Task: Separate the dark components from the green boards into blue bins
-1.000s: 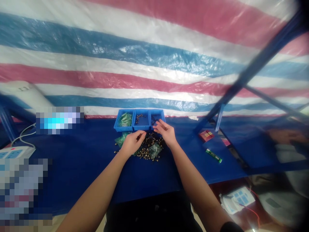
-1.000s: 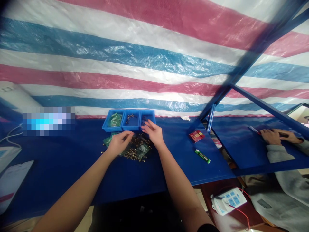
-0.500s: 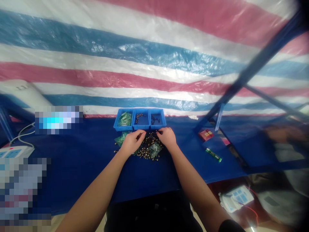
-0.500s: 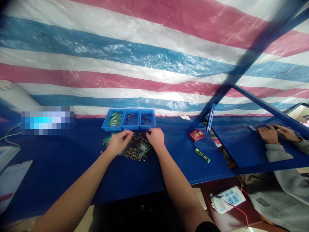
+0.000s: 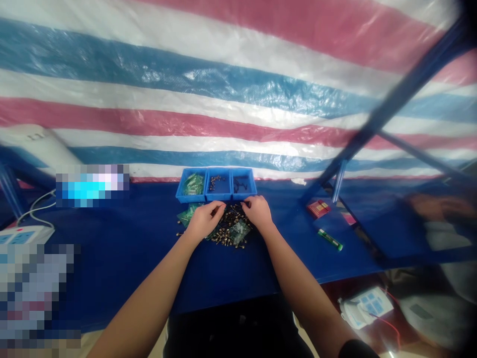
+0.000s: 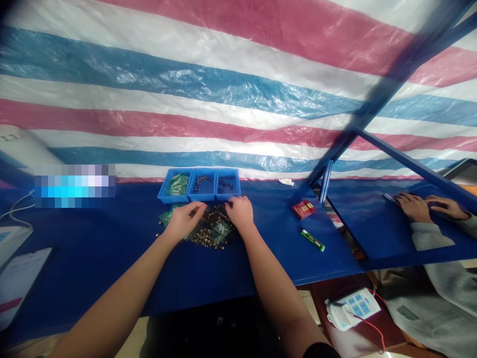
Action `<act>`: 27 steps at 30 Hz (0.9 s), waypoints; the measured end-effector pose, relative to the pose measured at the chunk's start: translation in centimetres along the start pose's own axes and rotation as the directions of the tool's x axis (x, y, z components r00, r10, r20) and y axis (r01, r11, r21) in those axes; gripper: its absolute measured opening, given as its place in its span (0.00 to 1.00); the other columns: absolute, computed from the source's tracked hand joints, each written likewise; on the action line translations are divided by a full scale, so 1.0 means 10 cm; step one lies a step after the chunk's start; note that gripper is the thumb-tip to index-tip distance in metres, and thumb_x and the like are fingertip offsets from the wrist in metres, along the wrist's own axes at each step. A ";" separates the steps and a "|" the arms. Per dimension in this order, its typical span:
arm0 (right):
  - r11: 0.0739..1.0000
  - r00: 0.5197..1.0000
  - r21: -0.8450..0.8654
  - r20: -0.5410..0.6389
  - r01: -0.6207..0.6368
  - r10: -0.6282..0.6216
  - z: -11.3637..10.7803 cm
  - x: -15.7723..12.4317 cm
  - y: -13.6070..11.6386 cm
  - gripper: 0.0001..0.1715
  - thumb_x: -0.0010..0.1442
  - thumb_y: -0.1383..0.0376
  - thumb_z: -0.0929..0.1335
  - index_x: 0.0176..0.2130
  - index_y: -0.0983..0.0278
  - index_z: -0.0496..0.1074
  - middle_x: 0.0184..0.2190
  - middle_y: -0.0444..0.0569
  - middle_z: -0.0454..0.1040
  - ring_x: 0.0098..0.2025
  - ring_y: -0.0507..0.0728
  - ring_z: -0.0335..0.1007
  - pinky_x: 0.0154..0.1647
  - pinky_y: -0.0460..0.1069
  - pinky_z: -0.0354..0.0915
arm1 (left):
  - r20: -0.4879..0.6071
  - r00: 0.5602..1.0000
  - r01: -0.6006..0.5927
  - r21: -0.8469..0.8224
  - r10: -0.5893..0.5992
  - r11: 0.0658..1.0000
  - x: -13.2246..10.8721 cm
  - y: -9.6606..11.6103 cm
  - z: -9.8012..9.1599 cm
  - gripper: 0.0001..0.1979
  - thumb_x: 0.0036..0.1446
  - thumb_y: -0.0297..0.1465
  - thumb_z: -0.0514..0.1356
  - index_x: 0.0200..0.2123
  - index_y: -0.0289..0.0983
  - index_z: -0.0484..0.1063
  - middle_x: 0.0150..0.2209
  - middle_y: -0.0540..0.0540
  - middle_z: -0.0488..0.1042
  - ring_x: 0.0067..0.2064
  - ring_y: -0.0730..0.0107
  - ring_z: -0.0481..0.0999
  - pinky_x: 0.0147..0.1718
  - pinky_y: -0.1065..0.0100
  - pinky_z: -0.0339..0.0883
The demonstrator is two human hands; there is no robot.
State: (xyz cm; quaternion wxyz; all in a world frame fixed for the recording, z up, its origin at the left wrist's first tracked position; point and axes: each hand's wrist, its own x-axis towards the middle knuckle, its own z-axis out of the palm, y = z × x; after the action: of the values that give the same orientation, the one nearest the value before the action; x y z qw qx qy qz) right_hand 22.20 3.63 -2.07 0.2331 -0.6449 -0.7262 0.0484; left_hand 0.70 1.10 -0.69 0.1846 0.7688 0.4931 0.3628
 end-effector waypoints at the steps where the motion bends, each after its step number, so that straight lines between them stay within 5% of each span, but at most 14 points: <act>1: 1.000 1.000 -0.004 0.009 0.001 -0.001 0.01 0.00 0.01 0.10 0.60 0.62 0.67 0.35 0.62 0.79 0.34 0.51 0.78 0.39 0.60 0.68 0.40 0.50 0.60 | 0.001 1.000 0.000 -0.002 0.000 1.000 0.00 0.00 0.00 0.17 0.65 0.43 0.51 0.41 0.39 0.74 0.29 0.49 0.77 0.28 0.69 0.75 0.24 0.74 0.64; 13: 0.998 0.998 -0.041 0.061 0.037 -0.035 0.04 0.00 -0.01 0.08 0.59 0.65 0.66 0.33 0.64 0.76 0.33 0.51 0.77 0.39 0.59 0.68 0.43 0.50 0.59 | 0.021 1.000 0.007 0.002 -0.007 1.000 0.00 -0.01 -0.01 0.16 0.64 0.42 0.52 0.41 0.39 0.74 0.28 0.49 0.77 0.28 0.70 0.75 0.24 0.74 0.64; 20: 1.000 0.999 -0.012 0.046 0.013 -0.012 0.02 0.00 -0.01 0.12 0.61 0.59 0.67 0.37 0.61 0.78 0.33 0.51 0.78 0.39 0.59 0.68 0.42 0.50 0.59 | 0.007 1.000 -0.007 -0.006 0.007 1.000 -0.01 -0.02 0.01 0.18 0.65 0.44 0.50 0.41 0.39 0.74 0.28 0.49 0.77 0.28 0.69 0.75 0.23 0.74 0.65; 27: 0.989 0.989 0.080 0.073 0.122 -0.128 -0.03 0.00 -0.05 0.11 0.59 0.65 0.67 0.40 0.59 0.79 0.31 0.47 0.78 0.36 0.57 0.69 0.43 0.49 0.61 | 0.012 1.000 -0.011 0.013 0.011 1.000 0.00 0.00 -0.01 0.18 0.65 0.44 0.50 0.41 0.39 0.74 0.29 0.48 0.77 0.29 0.68 0.76 0.26 0.73 0.66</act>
State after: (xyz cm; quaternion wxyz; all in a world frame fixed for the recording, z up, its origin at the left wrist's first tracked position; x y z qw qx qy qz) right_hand 21.88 3.48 -1.68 0.2316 -0.5864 -0.7714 0.0862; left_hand 0.63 1.09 -0.62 0.1806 0.7749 0.4900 0.3562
